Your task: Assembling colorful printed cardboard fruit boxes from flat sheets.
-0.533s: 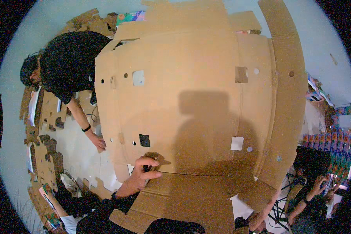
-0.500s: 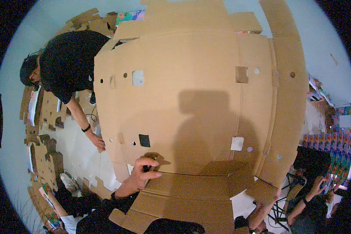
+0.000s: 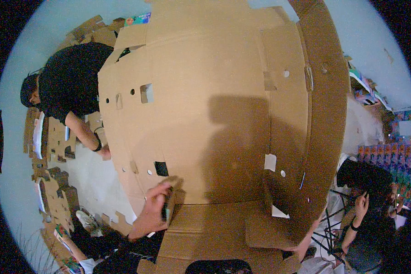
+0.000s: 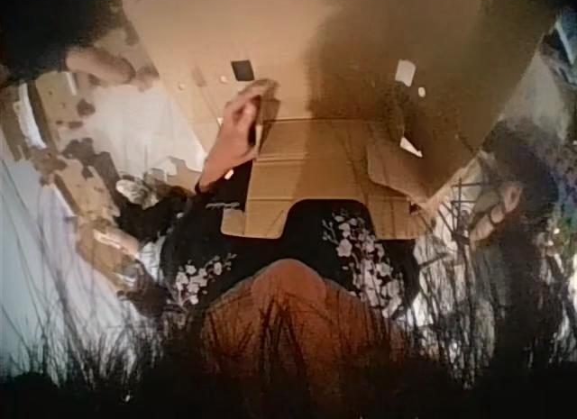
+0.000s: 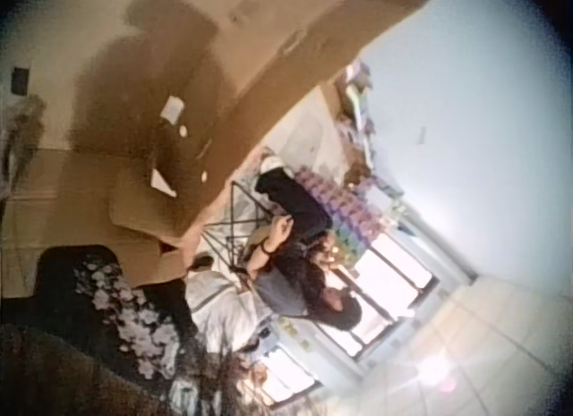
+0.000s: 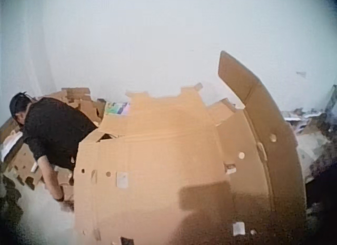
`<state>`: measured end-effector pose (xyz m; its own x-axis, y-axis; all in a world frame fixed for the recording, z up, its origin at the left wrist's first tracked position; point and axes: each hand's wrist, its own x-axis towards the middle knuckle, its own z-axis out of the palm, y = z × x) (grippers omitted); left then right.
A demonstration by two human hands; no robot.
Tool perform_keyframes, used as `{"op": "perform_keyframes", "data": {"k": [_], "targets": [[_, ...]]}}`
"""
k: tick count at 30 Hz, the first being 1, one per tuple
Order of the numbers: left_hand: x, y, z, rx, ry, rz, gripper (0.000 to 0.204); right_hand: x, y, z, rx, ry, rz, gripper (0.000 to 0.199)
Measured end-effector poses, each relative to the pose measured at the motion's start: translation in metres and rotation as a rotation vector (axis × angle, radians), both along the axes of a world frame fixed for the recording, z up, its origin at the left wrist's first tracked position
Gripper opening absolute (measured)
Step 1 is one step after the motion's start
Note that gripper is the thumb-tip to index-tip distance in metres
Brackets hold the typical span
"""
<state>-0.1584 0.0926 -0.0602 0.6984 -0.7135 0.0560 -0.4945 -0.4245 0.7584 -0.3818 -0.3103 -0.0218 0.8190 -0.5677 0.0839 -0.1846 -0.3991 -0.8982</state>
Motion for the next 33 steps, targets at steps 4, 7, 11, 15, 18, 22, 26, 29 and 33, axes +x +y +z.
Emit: {"op": "perform_keyframes", "data": {"k": [4,7,11,15,18,22,26,29,33], "targets": [[0.005,0.054,0.013,0.138,-0.143,0.519,0.086,0.015,0.006,0.001,-0.158,0.047,0.074,0.089],[0.02,0.089,-0.006,0.1,0.091,0.805,0.078,0.029,0.011,0.003,-0.293,0.081,0.163,0.088],[0.021,0.122,-0.025,-0.182,0.859,0.822,0.071,0.048,0.021,0.003,-0.475,0.109,0.287,0.088],[0.011,0.141,-0.006,-0.64,0.933,0.707,0.085,0.07,0.023,0.006,-0.627,0.125,0.396,0.087],[0.002,0.142,0.017,-1.009,1.015,0.581,0.117,0.084,0.033,0.016,-0.695,0.119,0.464,0.087],[-0.005,0.126,0.033,-0.498,0.5,0.619,0.121,0.1,0.053,0.034,-0.584,0.044,0.561,0.089],[0.008,0.094,0.034,-0.278,-0.159,0.385,0.098,0.116,0.07,0.041,-0.722,0.074,0.569,0.075],[0.025,0.062,0.043,-0.006,-0.528,0.317,0.075,0.122,0.073,0.043,-0.769,0.052,0.546,0.067],[0.05,0.015,0.063,0.127,-0.509,-0.23,0.074,0.122,0.069,0.045,-0.871,0.089,0.59,0.064]]}}
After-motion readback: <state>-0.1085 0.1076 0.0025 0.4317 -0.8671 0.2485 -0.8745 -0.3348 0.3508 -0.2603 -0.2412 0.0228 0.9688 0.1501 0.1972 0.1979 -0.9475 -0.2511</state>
